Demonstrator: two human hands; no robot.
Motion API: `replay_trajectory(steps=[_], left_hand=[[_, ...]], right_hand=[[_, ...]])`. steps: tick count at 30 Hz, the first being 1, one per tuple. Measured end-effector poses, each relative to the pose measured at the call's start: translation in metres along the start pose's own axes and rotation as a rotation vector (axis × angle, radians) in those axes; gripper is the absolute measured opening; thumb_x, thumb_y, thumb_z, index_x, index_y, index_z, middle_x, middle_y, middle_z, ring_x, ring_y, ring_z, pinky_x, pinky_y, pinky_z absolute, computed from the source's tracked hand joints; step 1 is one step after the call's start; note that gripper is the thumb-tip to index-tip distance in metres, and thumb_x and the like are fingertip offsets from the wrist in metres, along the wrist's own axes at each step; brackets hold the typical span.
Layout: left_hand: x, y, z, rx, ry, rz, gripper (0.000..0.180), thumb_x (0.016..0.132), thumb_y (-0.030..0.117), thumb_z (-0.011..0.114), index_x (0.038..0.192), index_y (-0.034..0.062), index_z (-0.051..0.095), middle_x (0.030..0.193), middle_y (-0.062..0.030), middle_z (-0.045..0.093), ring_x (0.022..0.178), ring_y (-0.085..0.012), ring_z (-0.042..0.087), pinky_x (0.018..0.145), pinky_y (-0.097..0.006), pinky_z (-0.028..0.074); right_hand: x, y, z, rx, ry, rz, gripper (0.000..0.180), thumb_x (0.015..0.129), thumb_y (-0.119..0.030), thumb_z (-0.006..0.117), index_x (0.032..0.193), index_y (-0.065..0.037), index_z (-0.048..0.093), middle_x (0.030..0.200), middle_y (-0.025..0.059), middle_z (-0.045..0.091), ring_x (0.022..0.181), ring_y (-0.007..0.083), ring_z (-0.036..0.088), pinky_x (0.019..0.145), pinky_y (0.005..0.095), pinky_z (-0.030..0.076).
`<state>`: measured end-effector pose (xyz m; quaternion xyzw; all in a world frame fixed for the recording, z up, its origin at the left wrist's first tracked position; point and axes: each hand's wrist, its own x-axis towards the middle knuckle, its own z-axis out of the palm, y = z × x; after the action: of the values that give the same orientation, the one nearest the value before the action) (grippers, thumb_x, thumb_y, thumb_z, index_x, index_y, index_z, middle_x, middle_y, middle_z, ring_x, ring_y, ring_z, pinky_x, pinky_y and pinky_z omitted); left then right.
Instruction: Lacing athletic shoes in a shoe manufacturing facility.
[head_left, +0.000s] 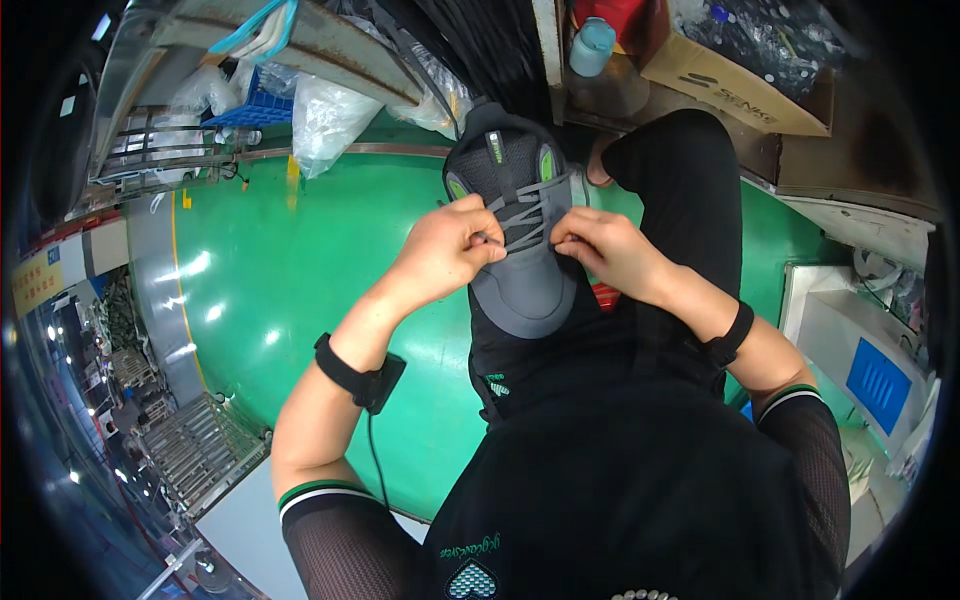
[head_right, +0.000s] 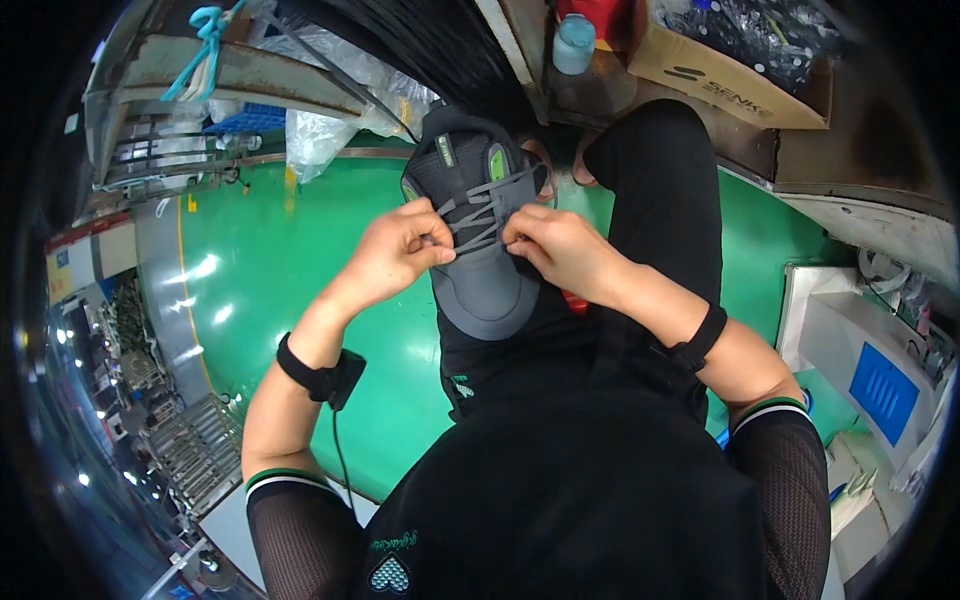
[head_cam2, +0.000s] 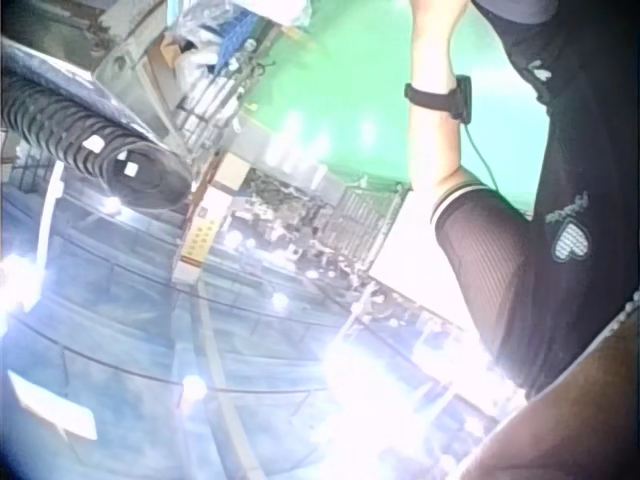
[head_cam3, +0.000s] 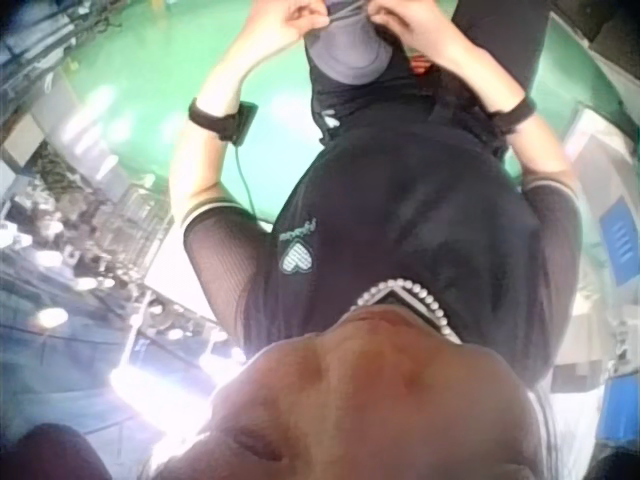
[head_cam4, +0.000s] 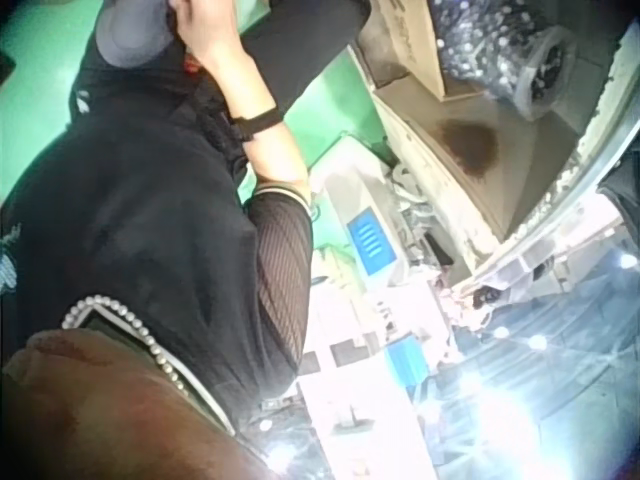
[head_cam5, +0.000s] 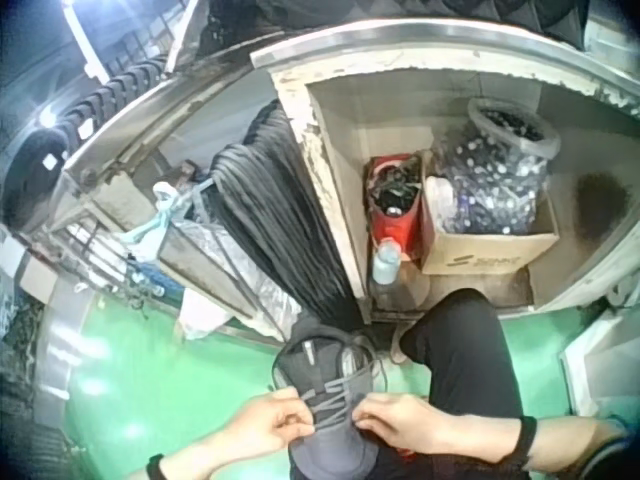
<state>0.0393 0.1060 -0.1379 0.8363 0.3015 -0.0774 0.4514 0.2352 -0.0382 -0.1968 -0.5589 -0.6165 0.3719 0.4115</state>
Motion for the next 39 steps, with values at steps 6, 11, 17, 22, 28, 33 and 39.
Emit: replay_trajectory(steps=[6,11,17,22,28,33,39], left_hand=[[-0.013,0.019,-0.002,0.026,-0.032,-0.006,0.013,0.077,0.008,0.074,0.081,0.0047,0.062,0.076,-0.0014,0.048,0.061,-0.0129,0.043,0.056,-0.028,0.038],[-0.009,0.004,0.006,-0.303,0.037,-0.144,0.011,0.080,0.005,0.072,0.082,0.0023,0.062,0.076,-0.0013,0.049,0.062,-0.0112,0.043,0.058,-0.026,0.039],[-0.025,-0.004,0.034,-0.182,0.271,-0.134,0.008,0.086,0.006,0.069,0.081,0.0027,0.063,0.077,0.0030,0.047,0.069,-0.0057,0.045,0.062,-0.022,0.038],[-0.024,-0.020,0.049,-0.519,0.495,-0.176,0.022,0.085,-0.001,0.068,0.100,0.0068,0.054,0.080,0.0045,0.049,0.070,-0.0041,0.045,0.065,-0.019,0.039],[-0.017,-0.032,0.082,-0.579,0.745,-0.097,0.032,0.080,-0.001,0.074,0.098,0.0075,0.049,0.078,0.0039,0.050,0.067,-0.0037,0.043,0.061,-0.019,0.038],[-0.035,-0.045,0.071,-1.057,0.560,-0.012,0.021,0.094,0.007,0.058,0.114,0.0056,0.052,0.093,-0.0044,0.058,0.081,-0.0127,0.057,0.074,-0.028,0.048],[-0.068,-0.066,0.040,-1.119,0.576,-0.194,0.016,0.096,0.011,0.056,0.109,0.0022,0.056,0.094,-0.0054,0.062,0.078,-0.0122,0.060,0.070,-0.026,0.050]], right_hand=[[-0.012,0.004,0.003,0.175,-0.278,0.315,0.014,0.089,-0.009,0.063,0.087,0.000,0.053,0.079,0.0147,0.059,0.073,0.0321,0.059,0.068,0.0388,0.045],[-0.004,0.007,-0.007,0.178,-0.330,0.349,0.014,0.090,-0.011,0.062,0.087,0.000,0.053,0.075,0.0144,0.058,0.071,0.0296,0.058,0.067,0.0374,0.044],[0.010,0.002,-0.015,0.082,-0.105,0.222,0.011,0.089,-0.008,0.062,0.096,-0.002,0.056,0.081,0.0132,0.060,0.071,0.0283,0.058,0.067,0.0356,0.046],[0.025,-0.010,-0.012,0.032,0.005,0.145,0.014,0.088,-0.006,0.063,0.099,-0.003,0.056,0.081,0.0109,0.060,0.072,0.0266,0.060,0.065,0.0350,0.047],[0.040,-0.005,-0.013,-0.267,-0.044,-0.077,0.011,0.086,-0.001,0.062,0.094,-0.004,0.055,0.078,0.0109,0.059,0.069,0.0311,0.060,0.061,0.0369,0.047],[0.031,-0.002,-0.022,-0.242,-0.114,-0.082,0.011,0.086,0.000,0.061,0.094,-0.004,0.055,0.082,0.0125,0.060,0.074,0.0330,0.062,0.063,0.0378,0.050],[0.033,0.010,-0.004,-0.399,0.006,-0.228,0.015,0.081,0.000,0.064,0.093,-0.004,0.055,0.082,0.0109,0.059,0.068,0.0310,0.063,0.059,0.0387,0.050]])
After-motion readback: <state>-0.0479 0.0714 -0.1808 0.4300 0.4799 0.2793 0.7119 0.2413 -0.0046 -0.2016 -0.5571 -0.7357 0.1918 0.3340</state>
